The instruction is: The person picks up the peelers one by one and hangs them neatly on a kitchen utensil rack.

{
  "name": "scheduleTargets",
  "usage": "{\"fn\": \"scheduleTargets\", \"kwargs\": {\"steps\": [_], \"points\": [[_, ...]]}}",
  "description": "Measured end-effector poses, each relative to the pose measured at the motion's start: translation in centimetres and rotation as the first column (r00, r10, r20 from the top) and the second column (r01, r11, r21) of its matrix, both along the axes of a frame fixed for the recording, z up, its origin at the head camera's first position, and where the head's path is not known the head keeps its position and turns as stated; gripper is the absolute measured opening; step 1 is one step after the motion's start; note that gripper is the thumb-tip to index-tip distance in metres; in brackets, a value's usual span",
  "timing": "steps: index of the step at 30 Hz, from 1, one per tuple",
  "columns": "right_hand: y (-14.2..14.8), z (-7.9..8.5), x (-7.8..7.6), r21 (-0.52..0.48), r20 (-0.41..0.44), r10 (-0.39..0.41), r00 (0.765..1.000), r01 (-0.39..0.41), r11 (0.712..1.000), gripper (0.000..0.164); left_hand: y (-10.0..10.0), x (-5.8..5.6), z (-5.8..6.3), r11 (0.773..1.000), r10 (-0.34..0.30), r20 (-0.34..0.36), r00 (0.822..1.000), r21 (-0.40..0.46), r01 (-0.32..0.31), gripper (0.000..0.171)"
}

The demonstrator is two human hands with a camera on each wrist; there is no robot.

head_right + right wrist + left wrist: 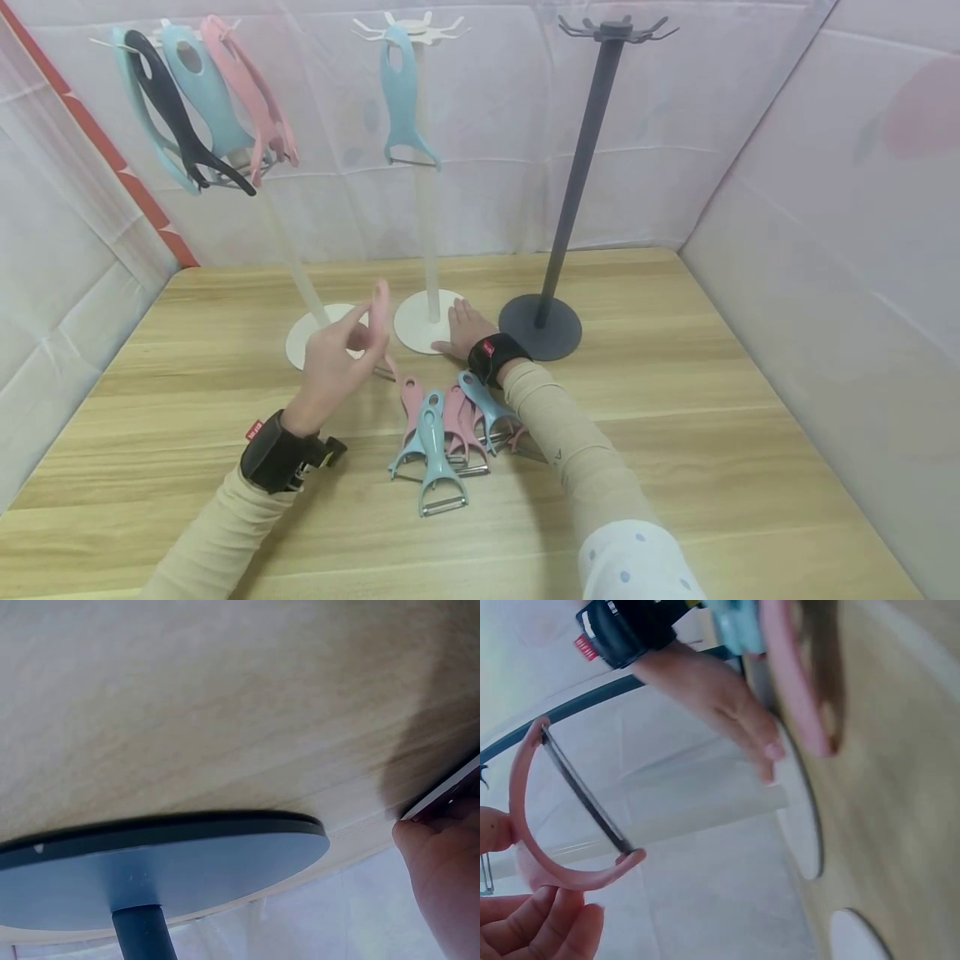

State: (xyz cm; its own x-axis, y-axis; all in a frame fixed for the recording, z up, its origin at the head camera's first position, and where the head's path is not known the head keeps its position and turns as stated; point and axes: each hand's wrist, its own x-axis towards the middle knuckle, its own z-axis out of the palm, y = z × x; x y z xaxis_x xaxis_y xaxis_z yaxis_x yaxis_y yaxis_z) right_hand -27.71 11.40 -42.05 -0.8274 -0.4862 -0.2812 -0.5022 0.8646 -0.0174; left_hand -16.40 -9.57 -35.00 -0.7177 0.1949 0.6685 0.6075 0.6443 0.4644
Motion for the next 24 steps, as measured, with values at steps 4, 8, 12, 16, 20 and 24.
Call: {"fn": "scheduleTargets", "kwargs": {"steps": [4,8,12,16,20,24], "points": [[-0.1,0.3,0.2,-0.008,0.007,-0.005,1.0,0.005,1.0,0.081,0.2,-0.4,0.9,0.999,-0.001,-0.078,0.997,0.034,0.004,0.043],[-0.2,0.5,0.3,-0.014,0.012,-0.011,1.0,0.012,1.0,0.081,0.4,-0.7,2.2,0.997,-0.01,-0.125,0.992,0.08,0.02,0.039],[-0.2,0.4,0.3,0.001,0.006,-0.007,1.0,0.007,1.0,0.081,0.7,-1.1,3.8,0.991,-0.017,-0.15,0.989,0.126,0.036,0.037],[-0.2,0.3,0.2,0.001,0.011,-0.014,1.0,0.014,1.0,0.081,0.8,-1.5,5.2,0.987,-0.023,-0.178,0.984,0.154,0.051,0.037],[-0.2,0.4,0.3,0.001,0.021,-0.021,1.0,0.021,1.0,0.081,0.9,-1.9,6.6,0.984,-0.03,-0.213,0.977,0.166,0.067,0.036],[-0.2,0.5,0.3,0.01,0.03,-0.028,0.999,0.027,1.0,0.081,0.7,-2.2,7.8,0.98,-0.036,-0.246,0.968,0.179,0.082,0.035]]}}
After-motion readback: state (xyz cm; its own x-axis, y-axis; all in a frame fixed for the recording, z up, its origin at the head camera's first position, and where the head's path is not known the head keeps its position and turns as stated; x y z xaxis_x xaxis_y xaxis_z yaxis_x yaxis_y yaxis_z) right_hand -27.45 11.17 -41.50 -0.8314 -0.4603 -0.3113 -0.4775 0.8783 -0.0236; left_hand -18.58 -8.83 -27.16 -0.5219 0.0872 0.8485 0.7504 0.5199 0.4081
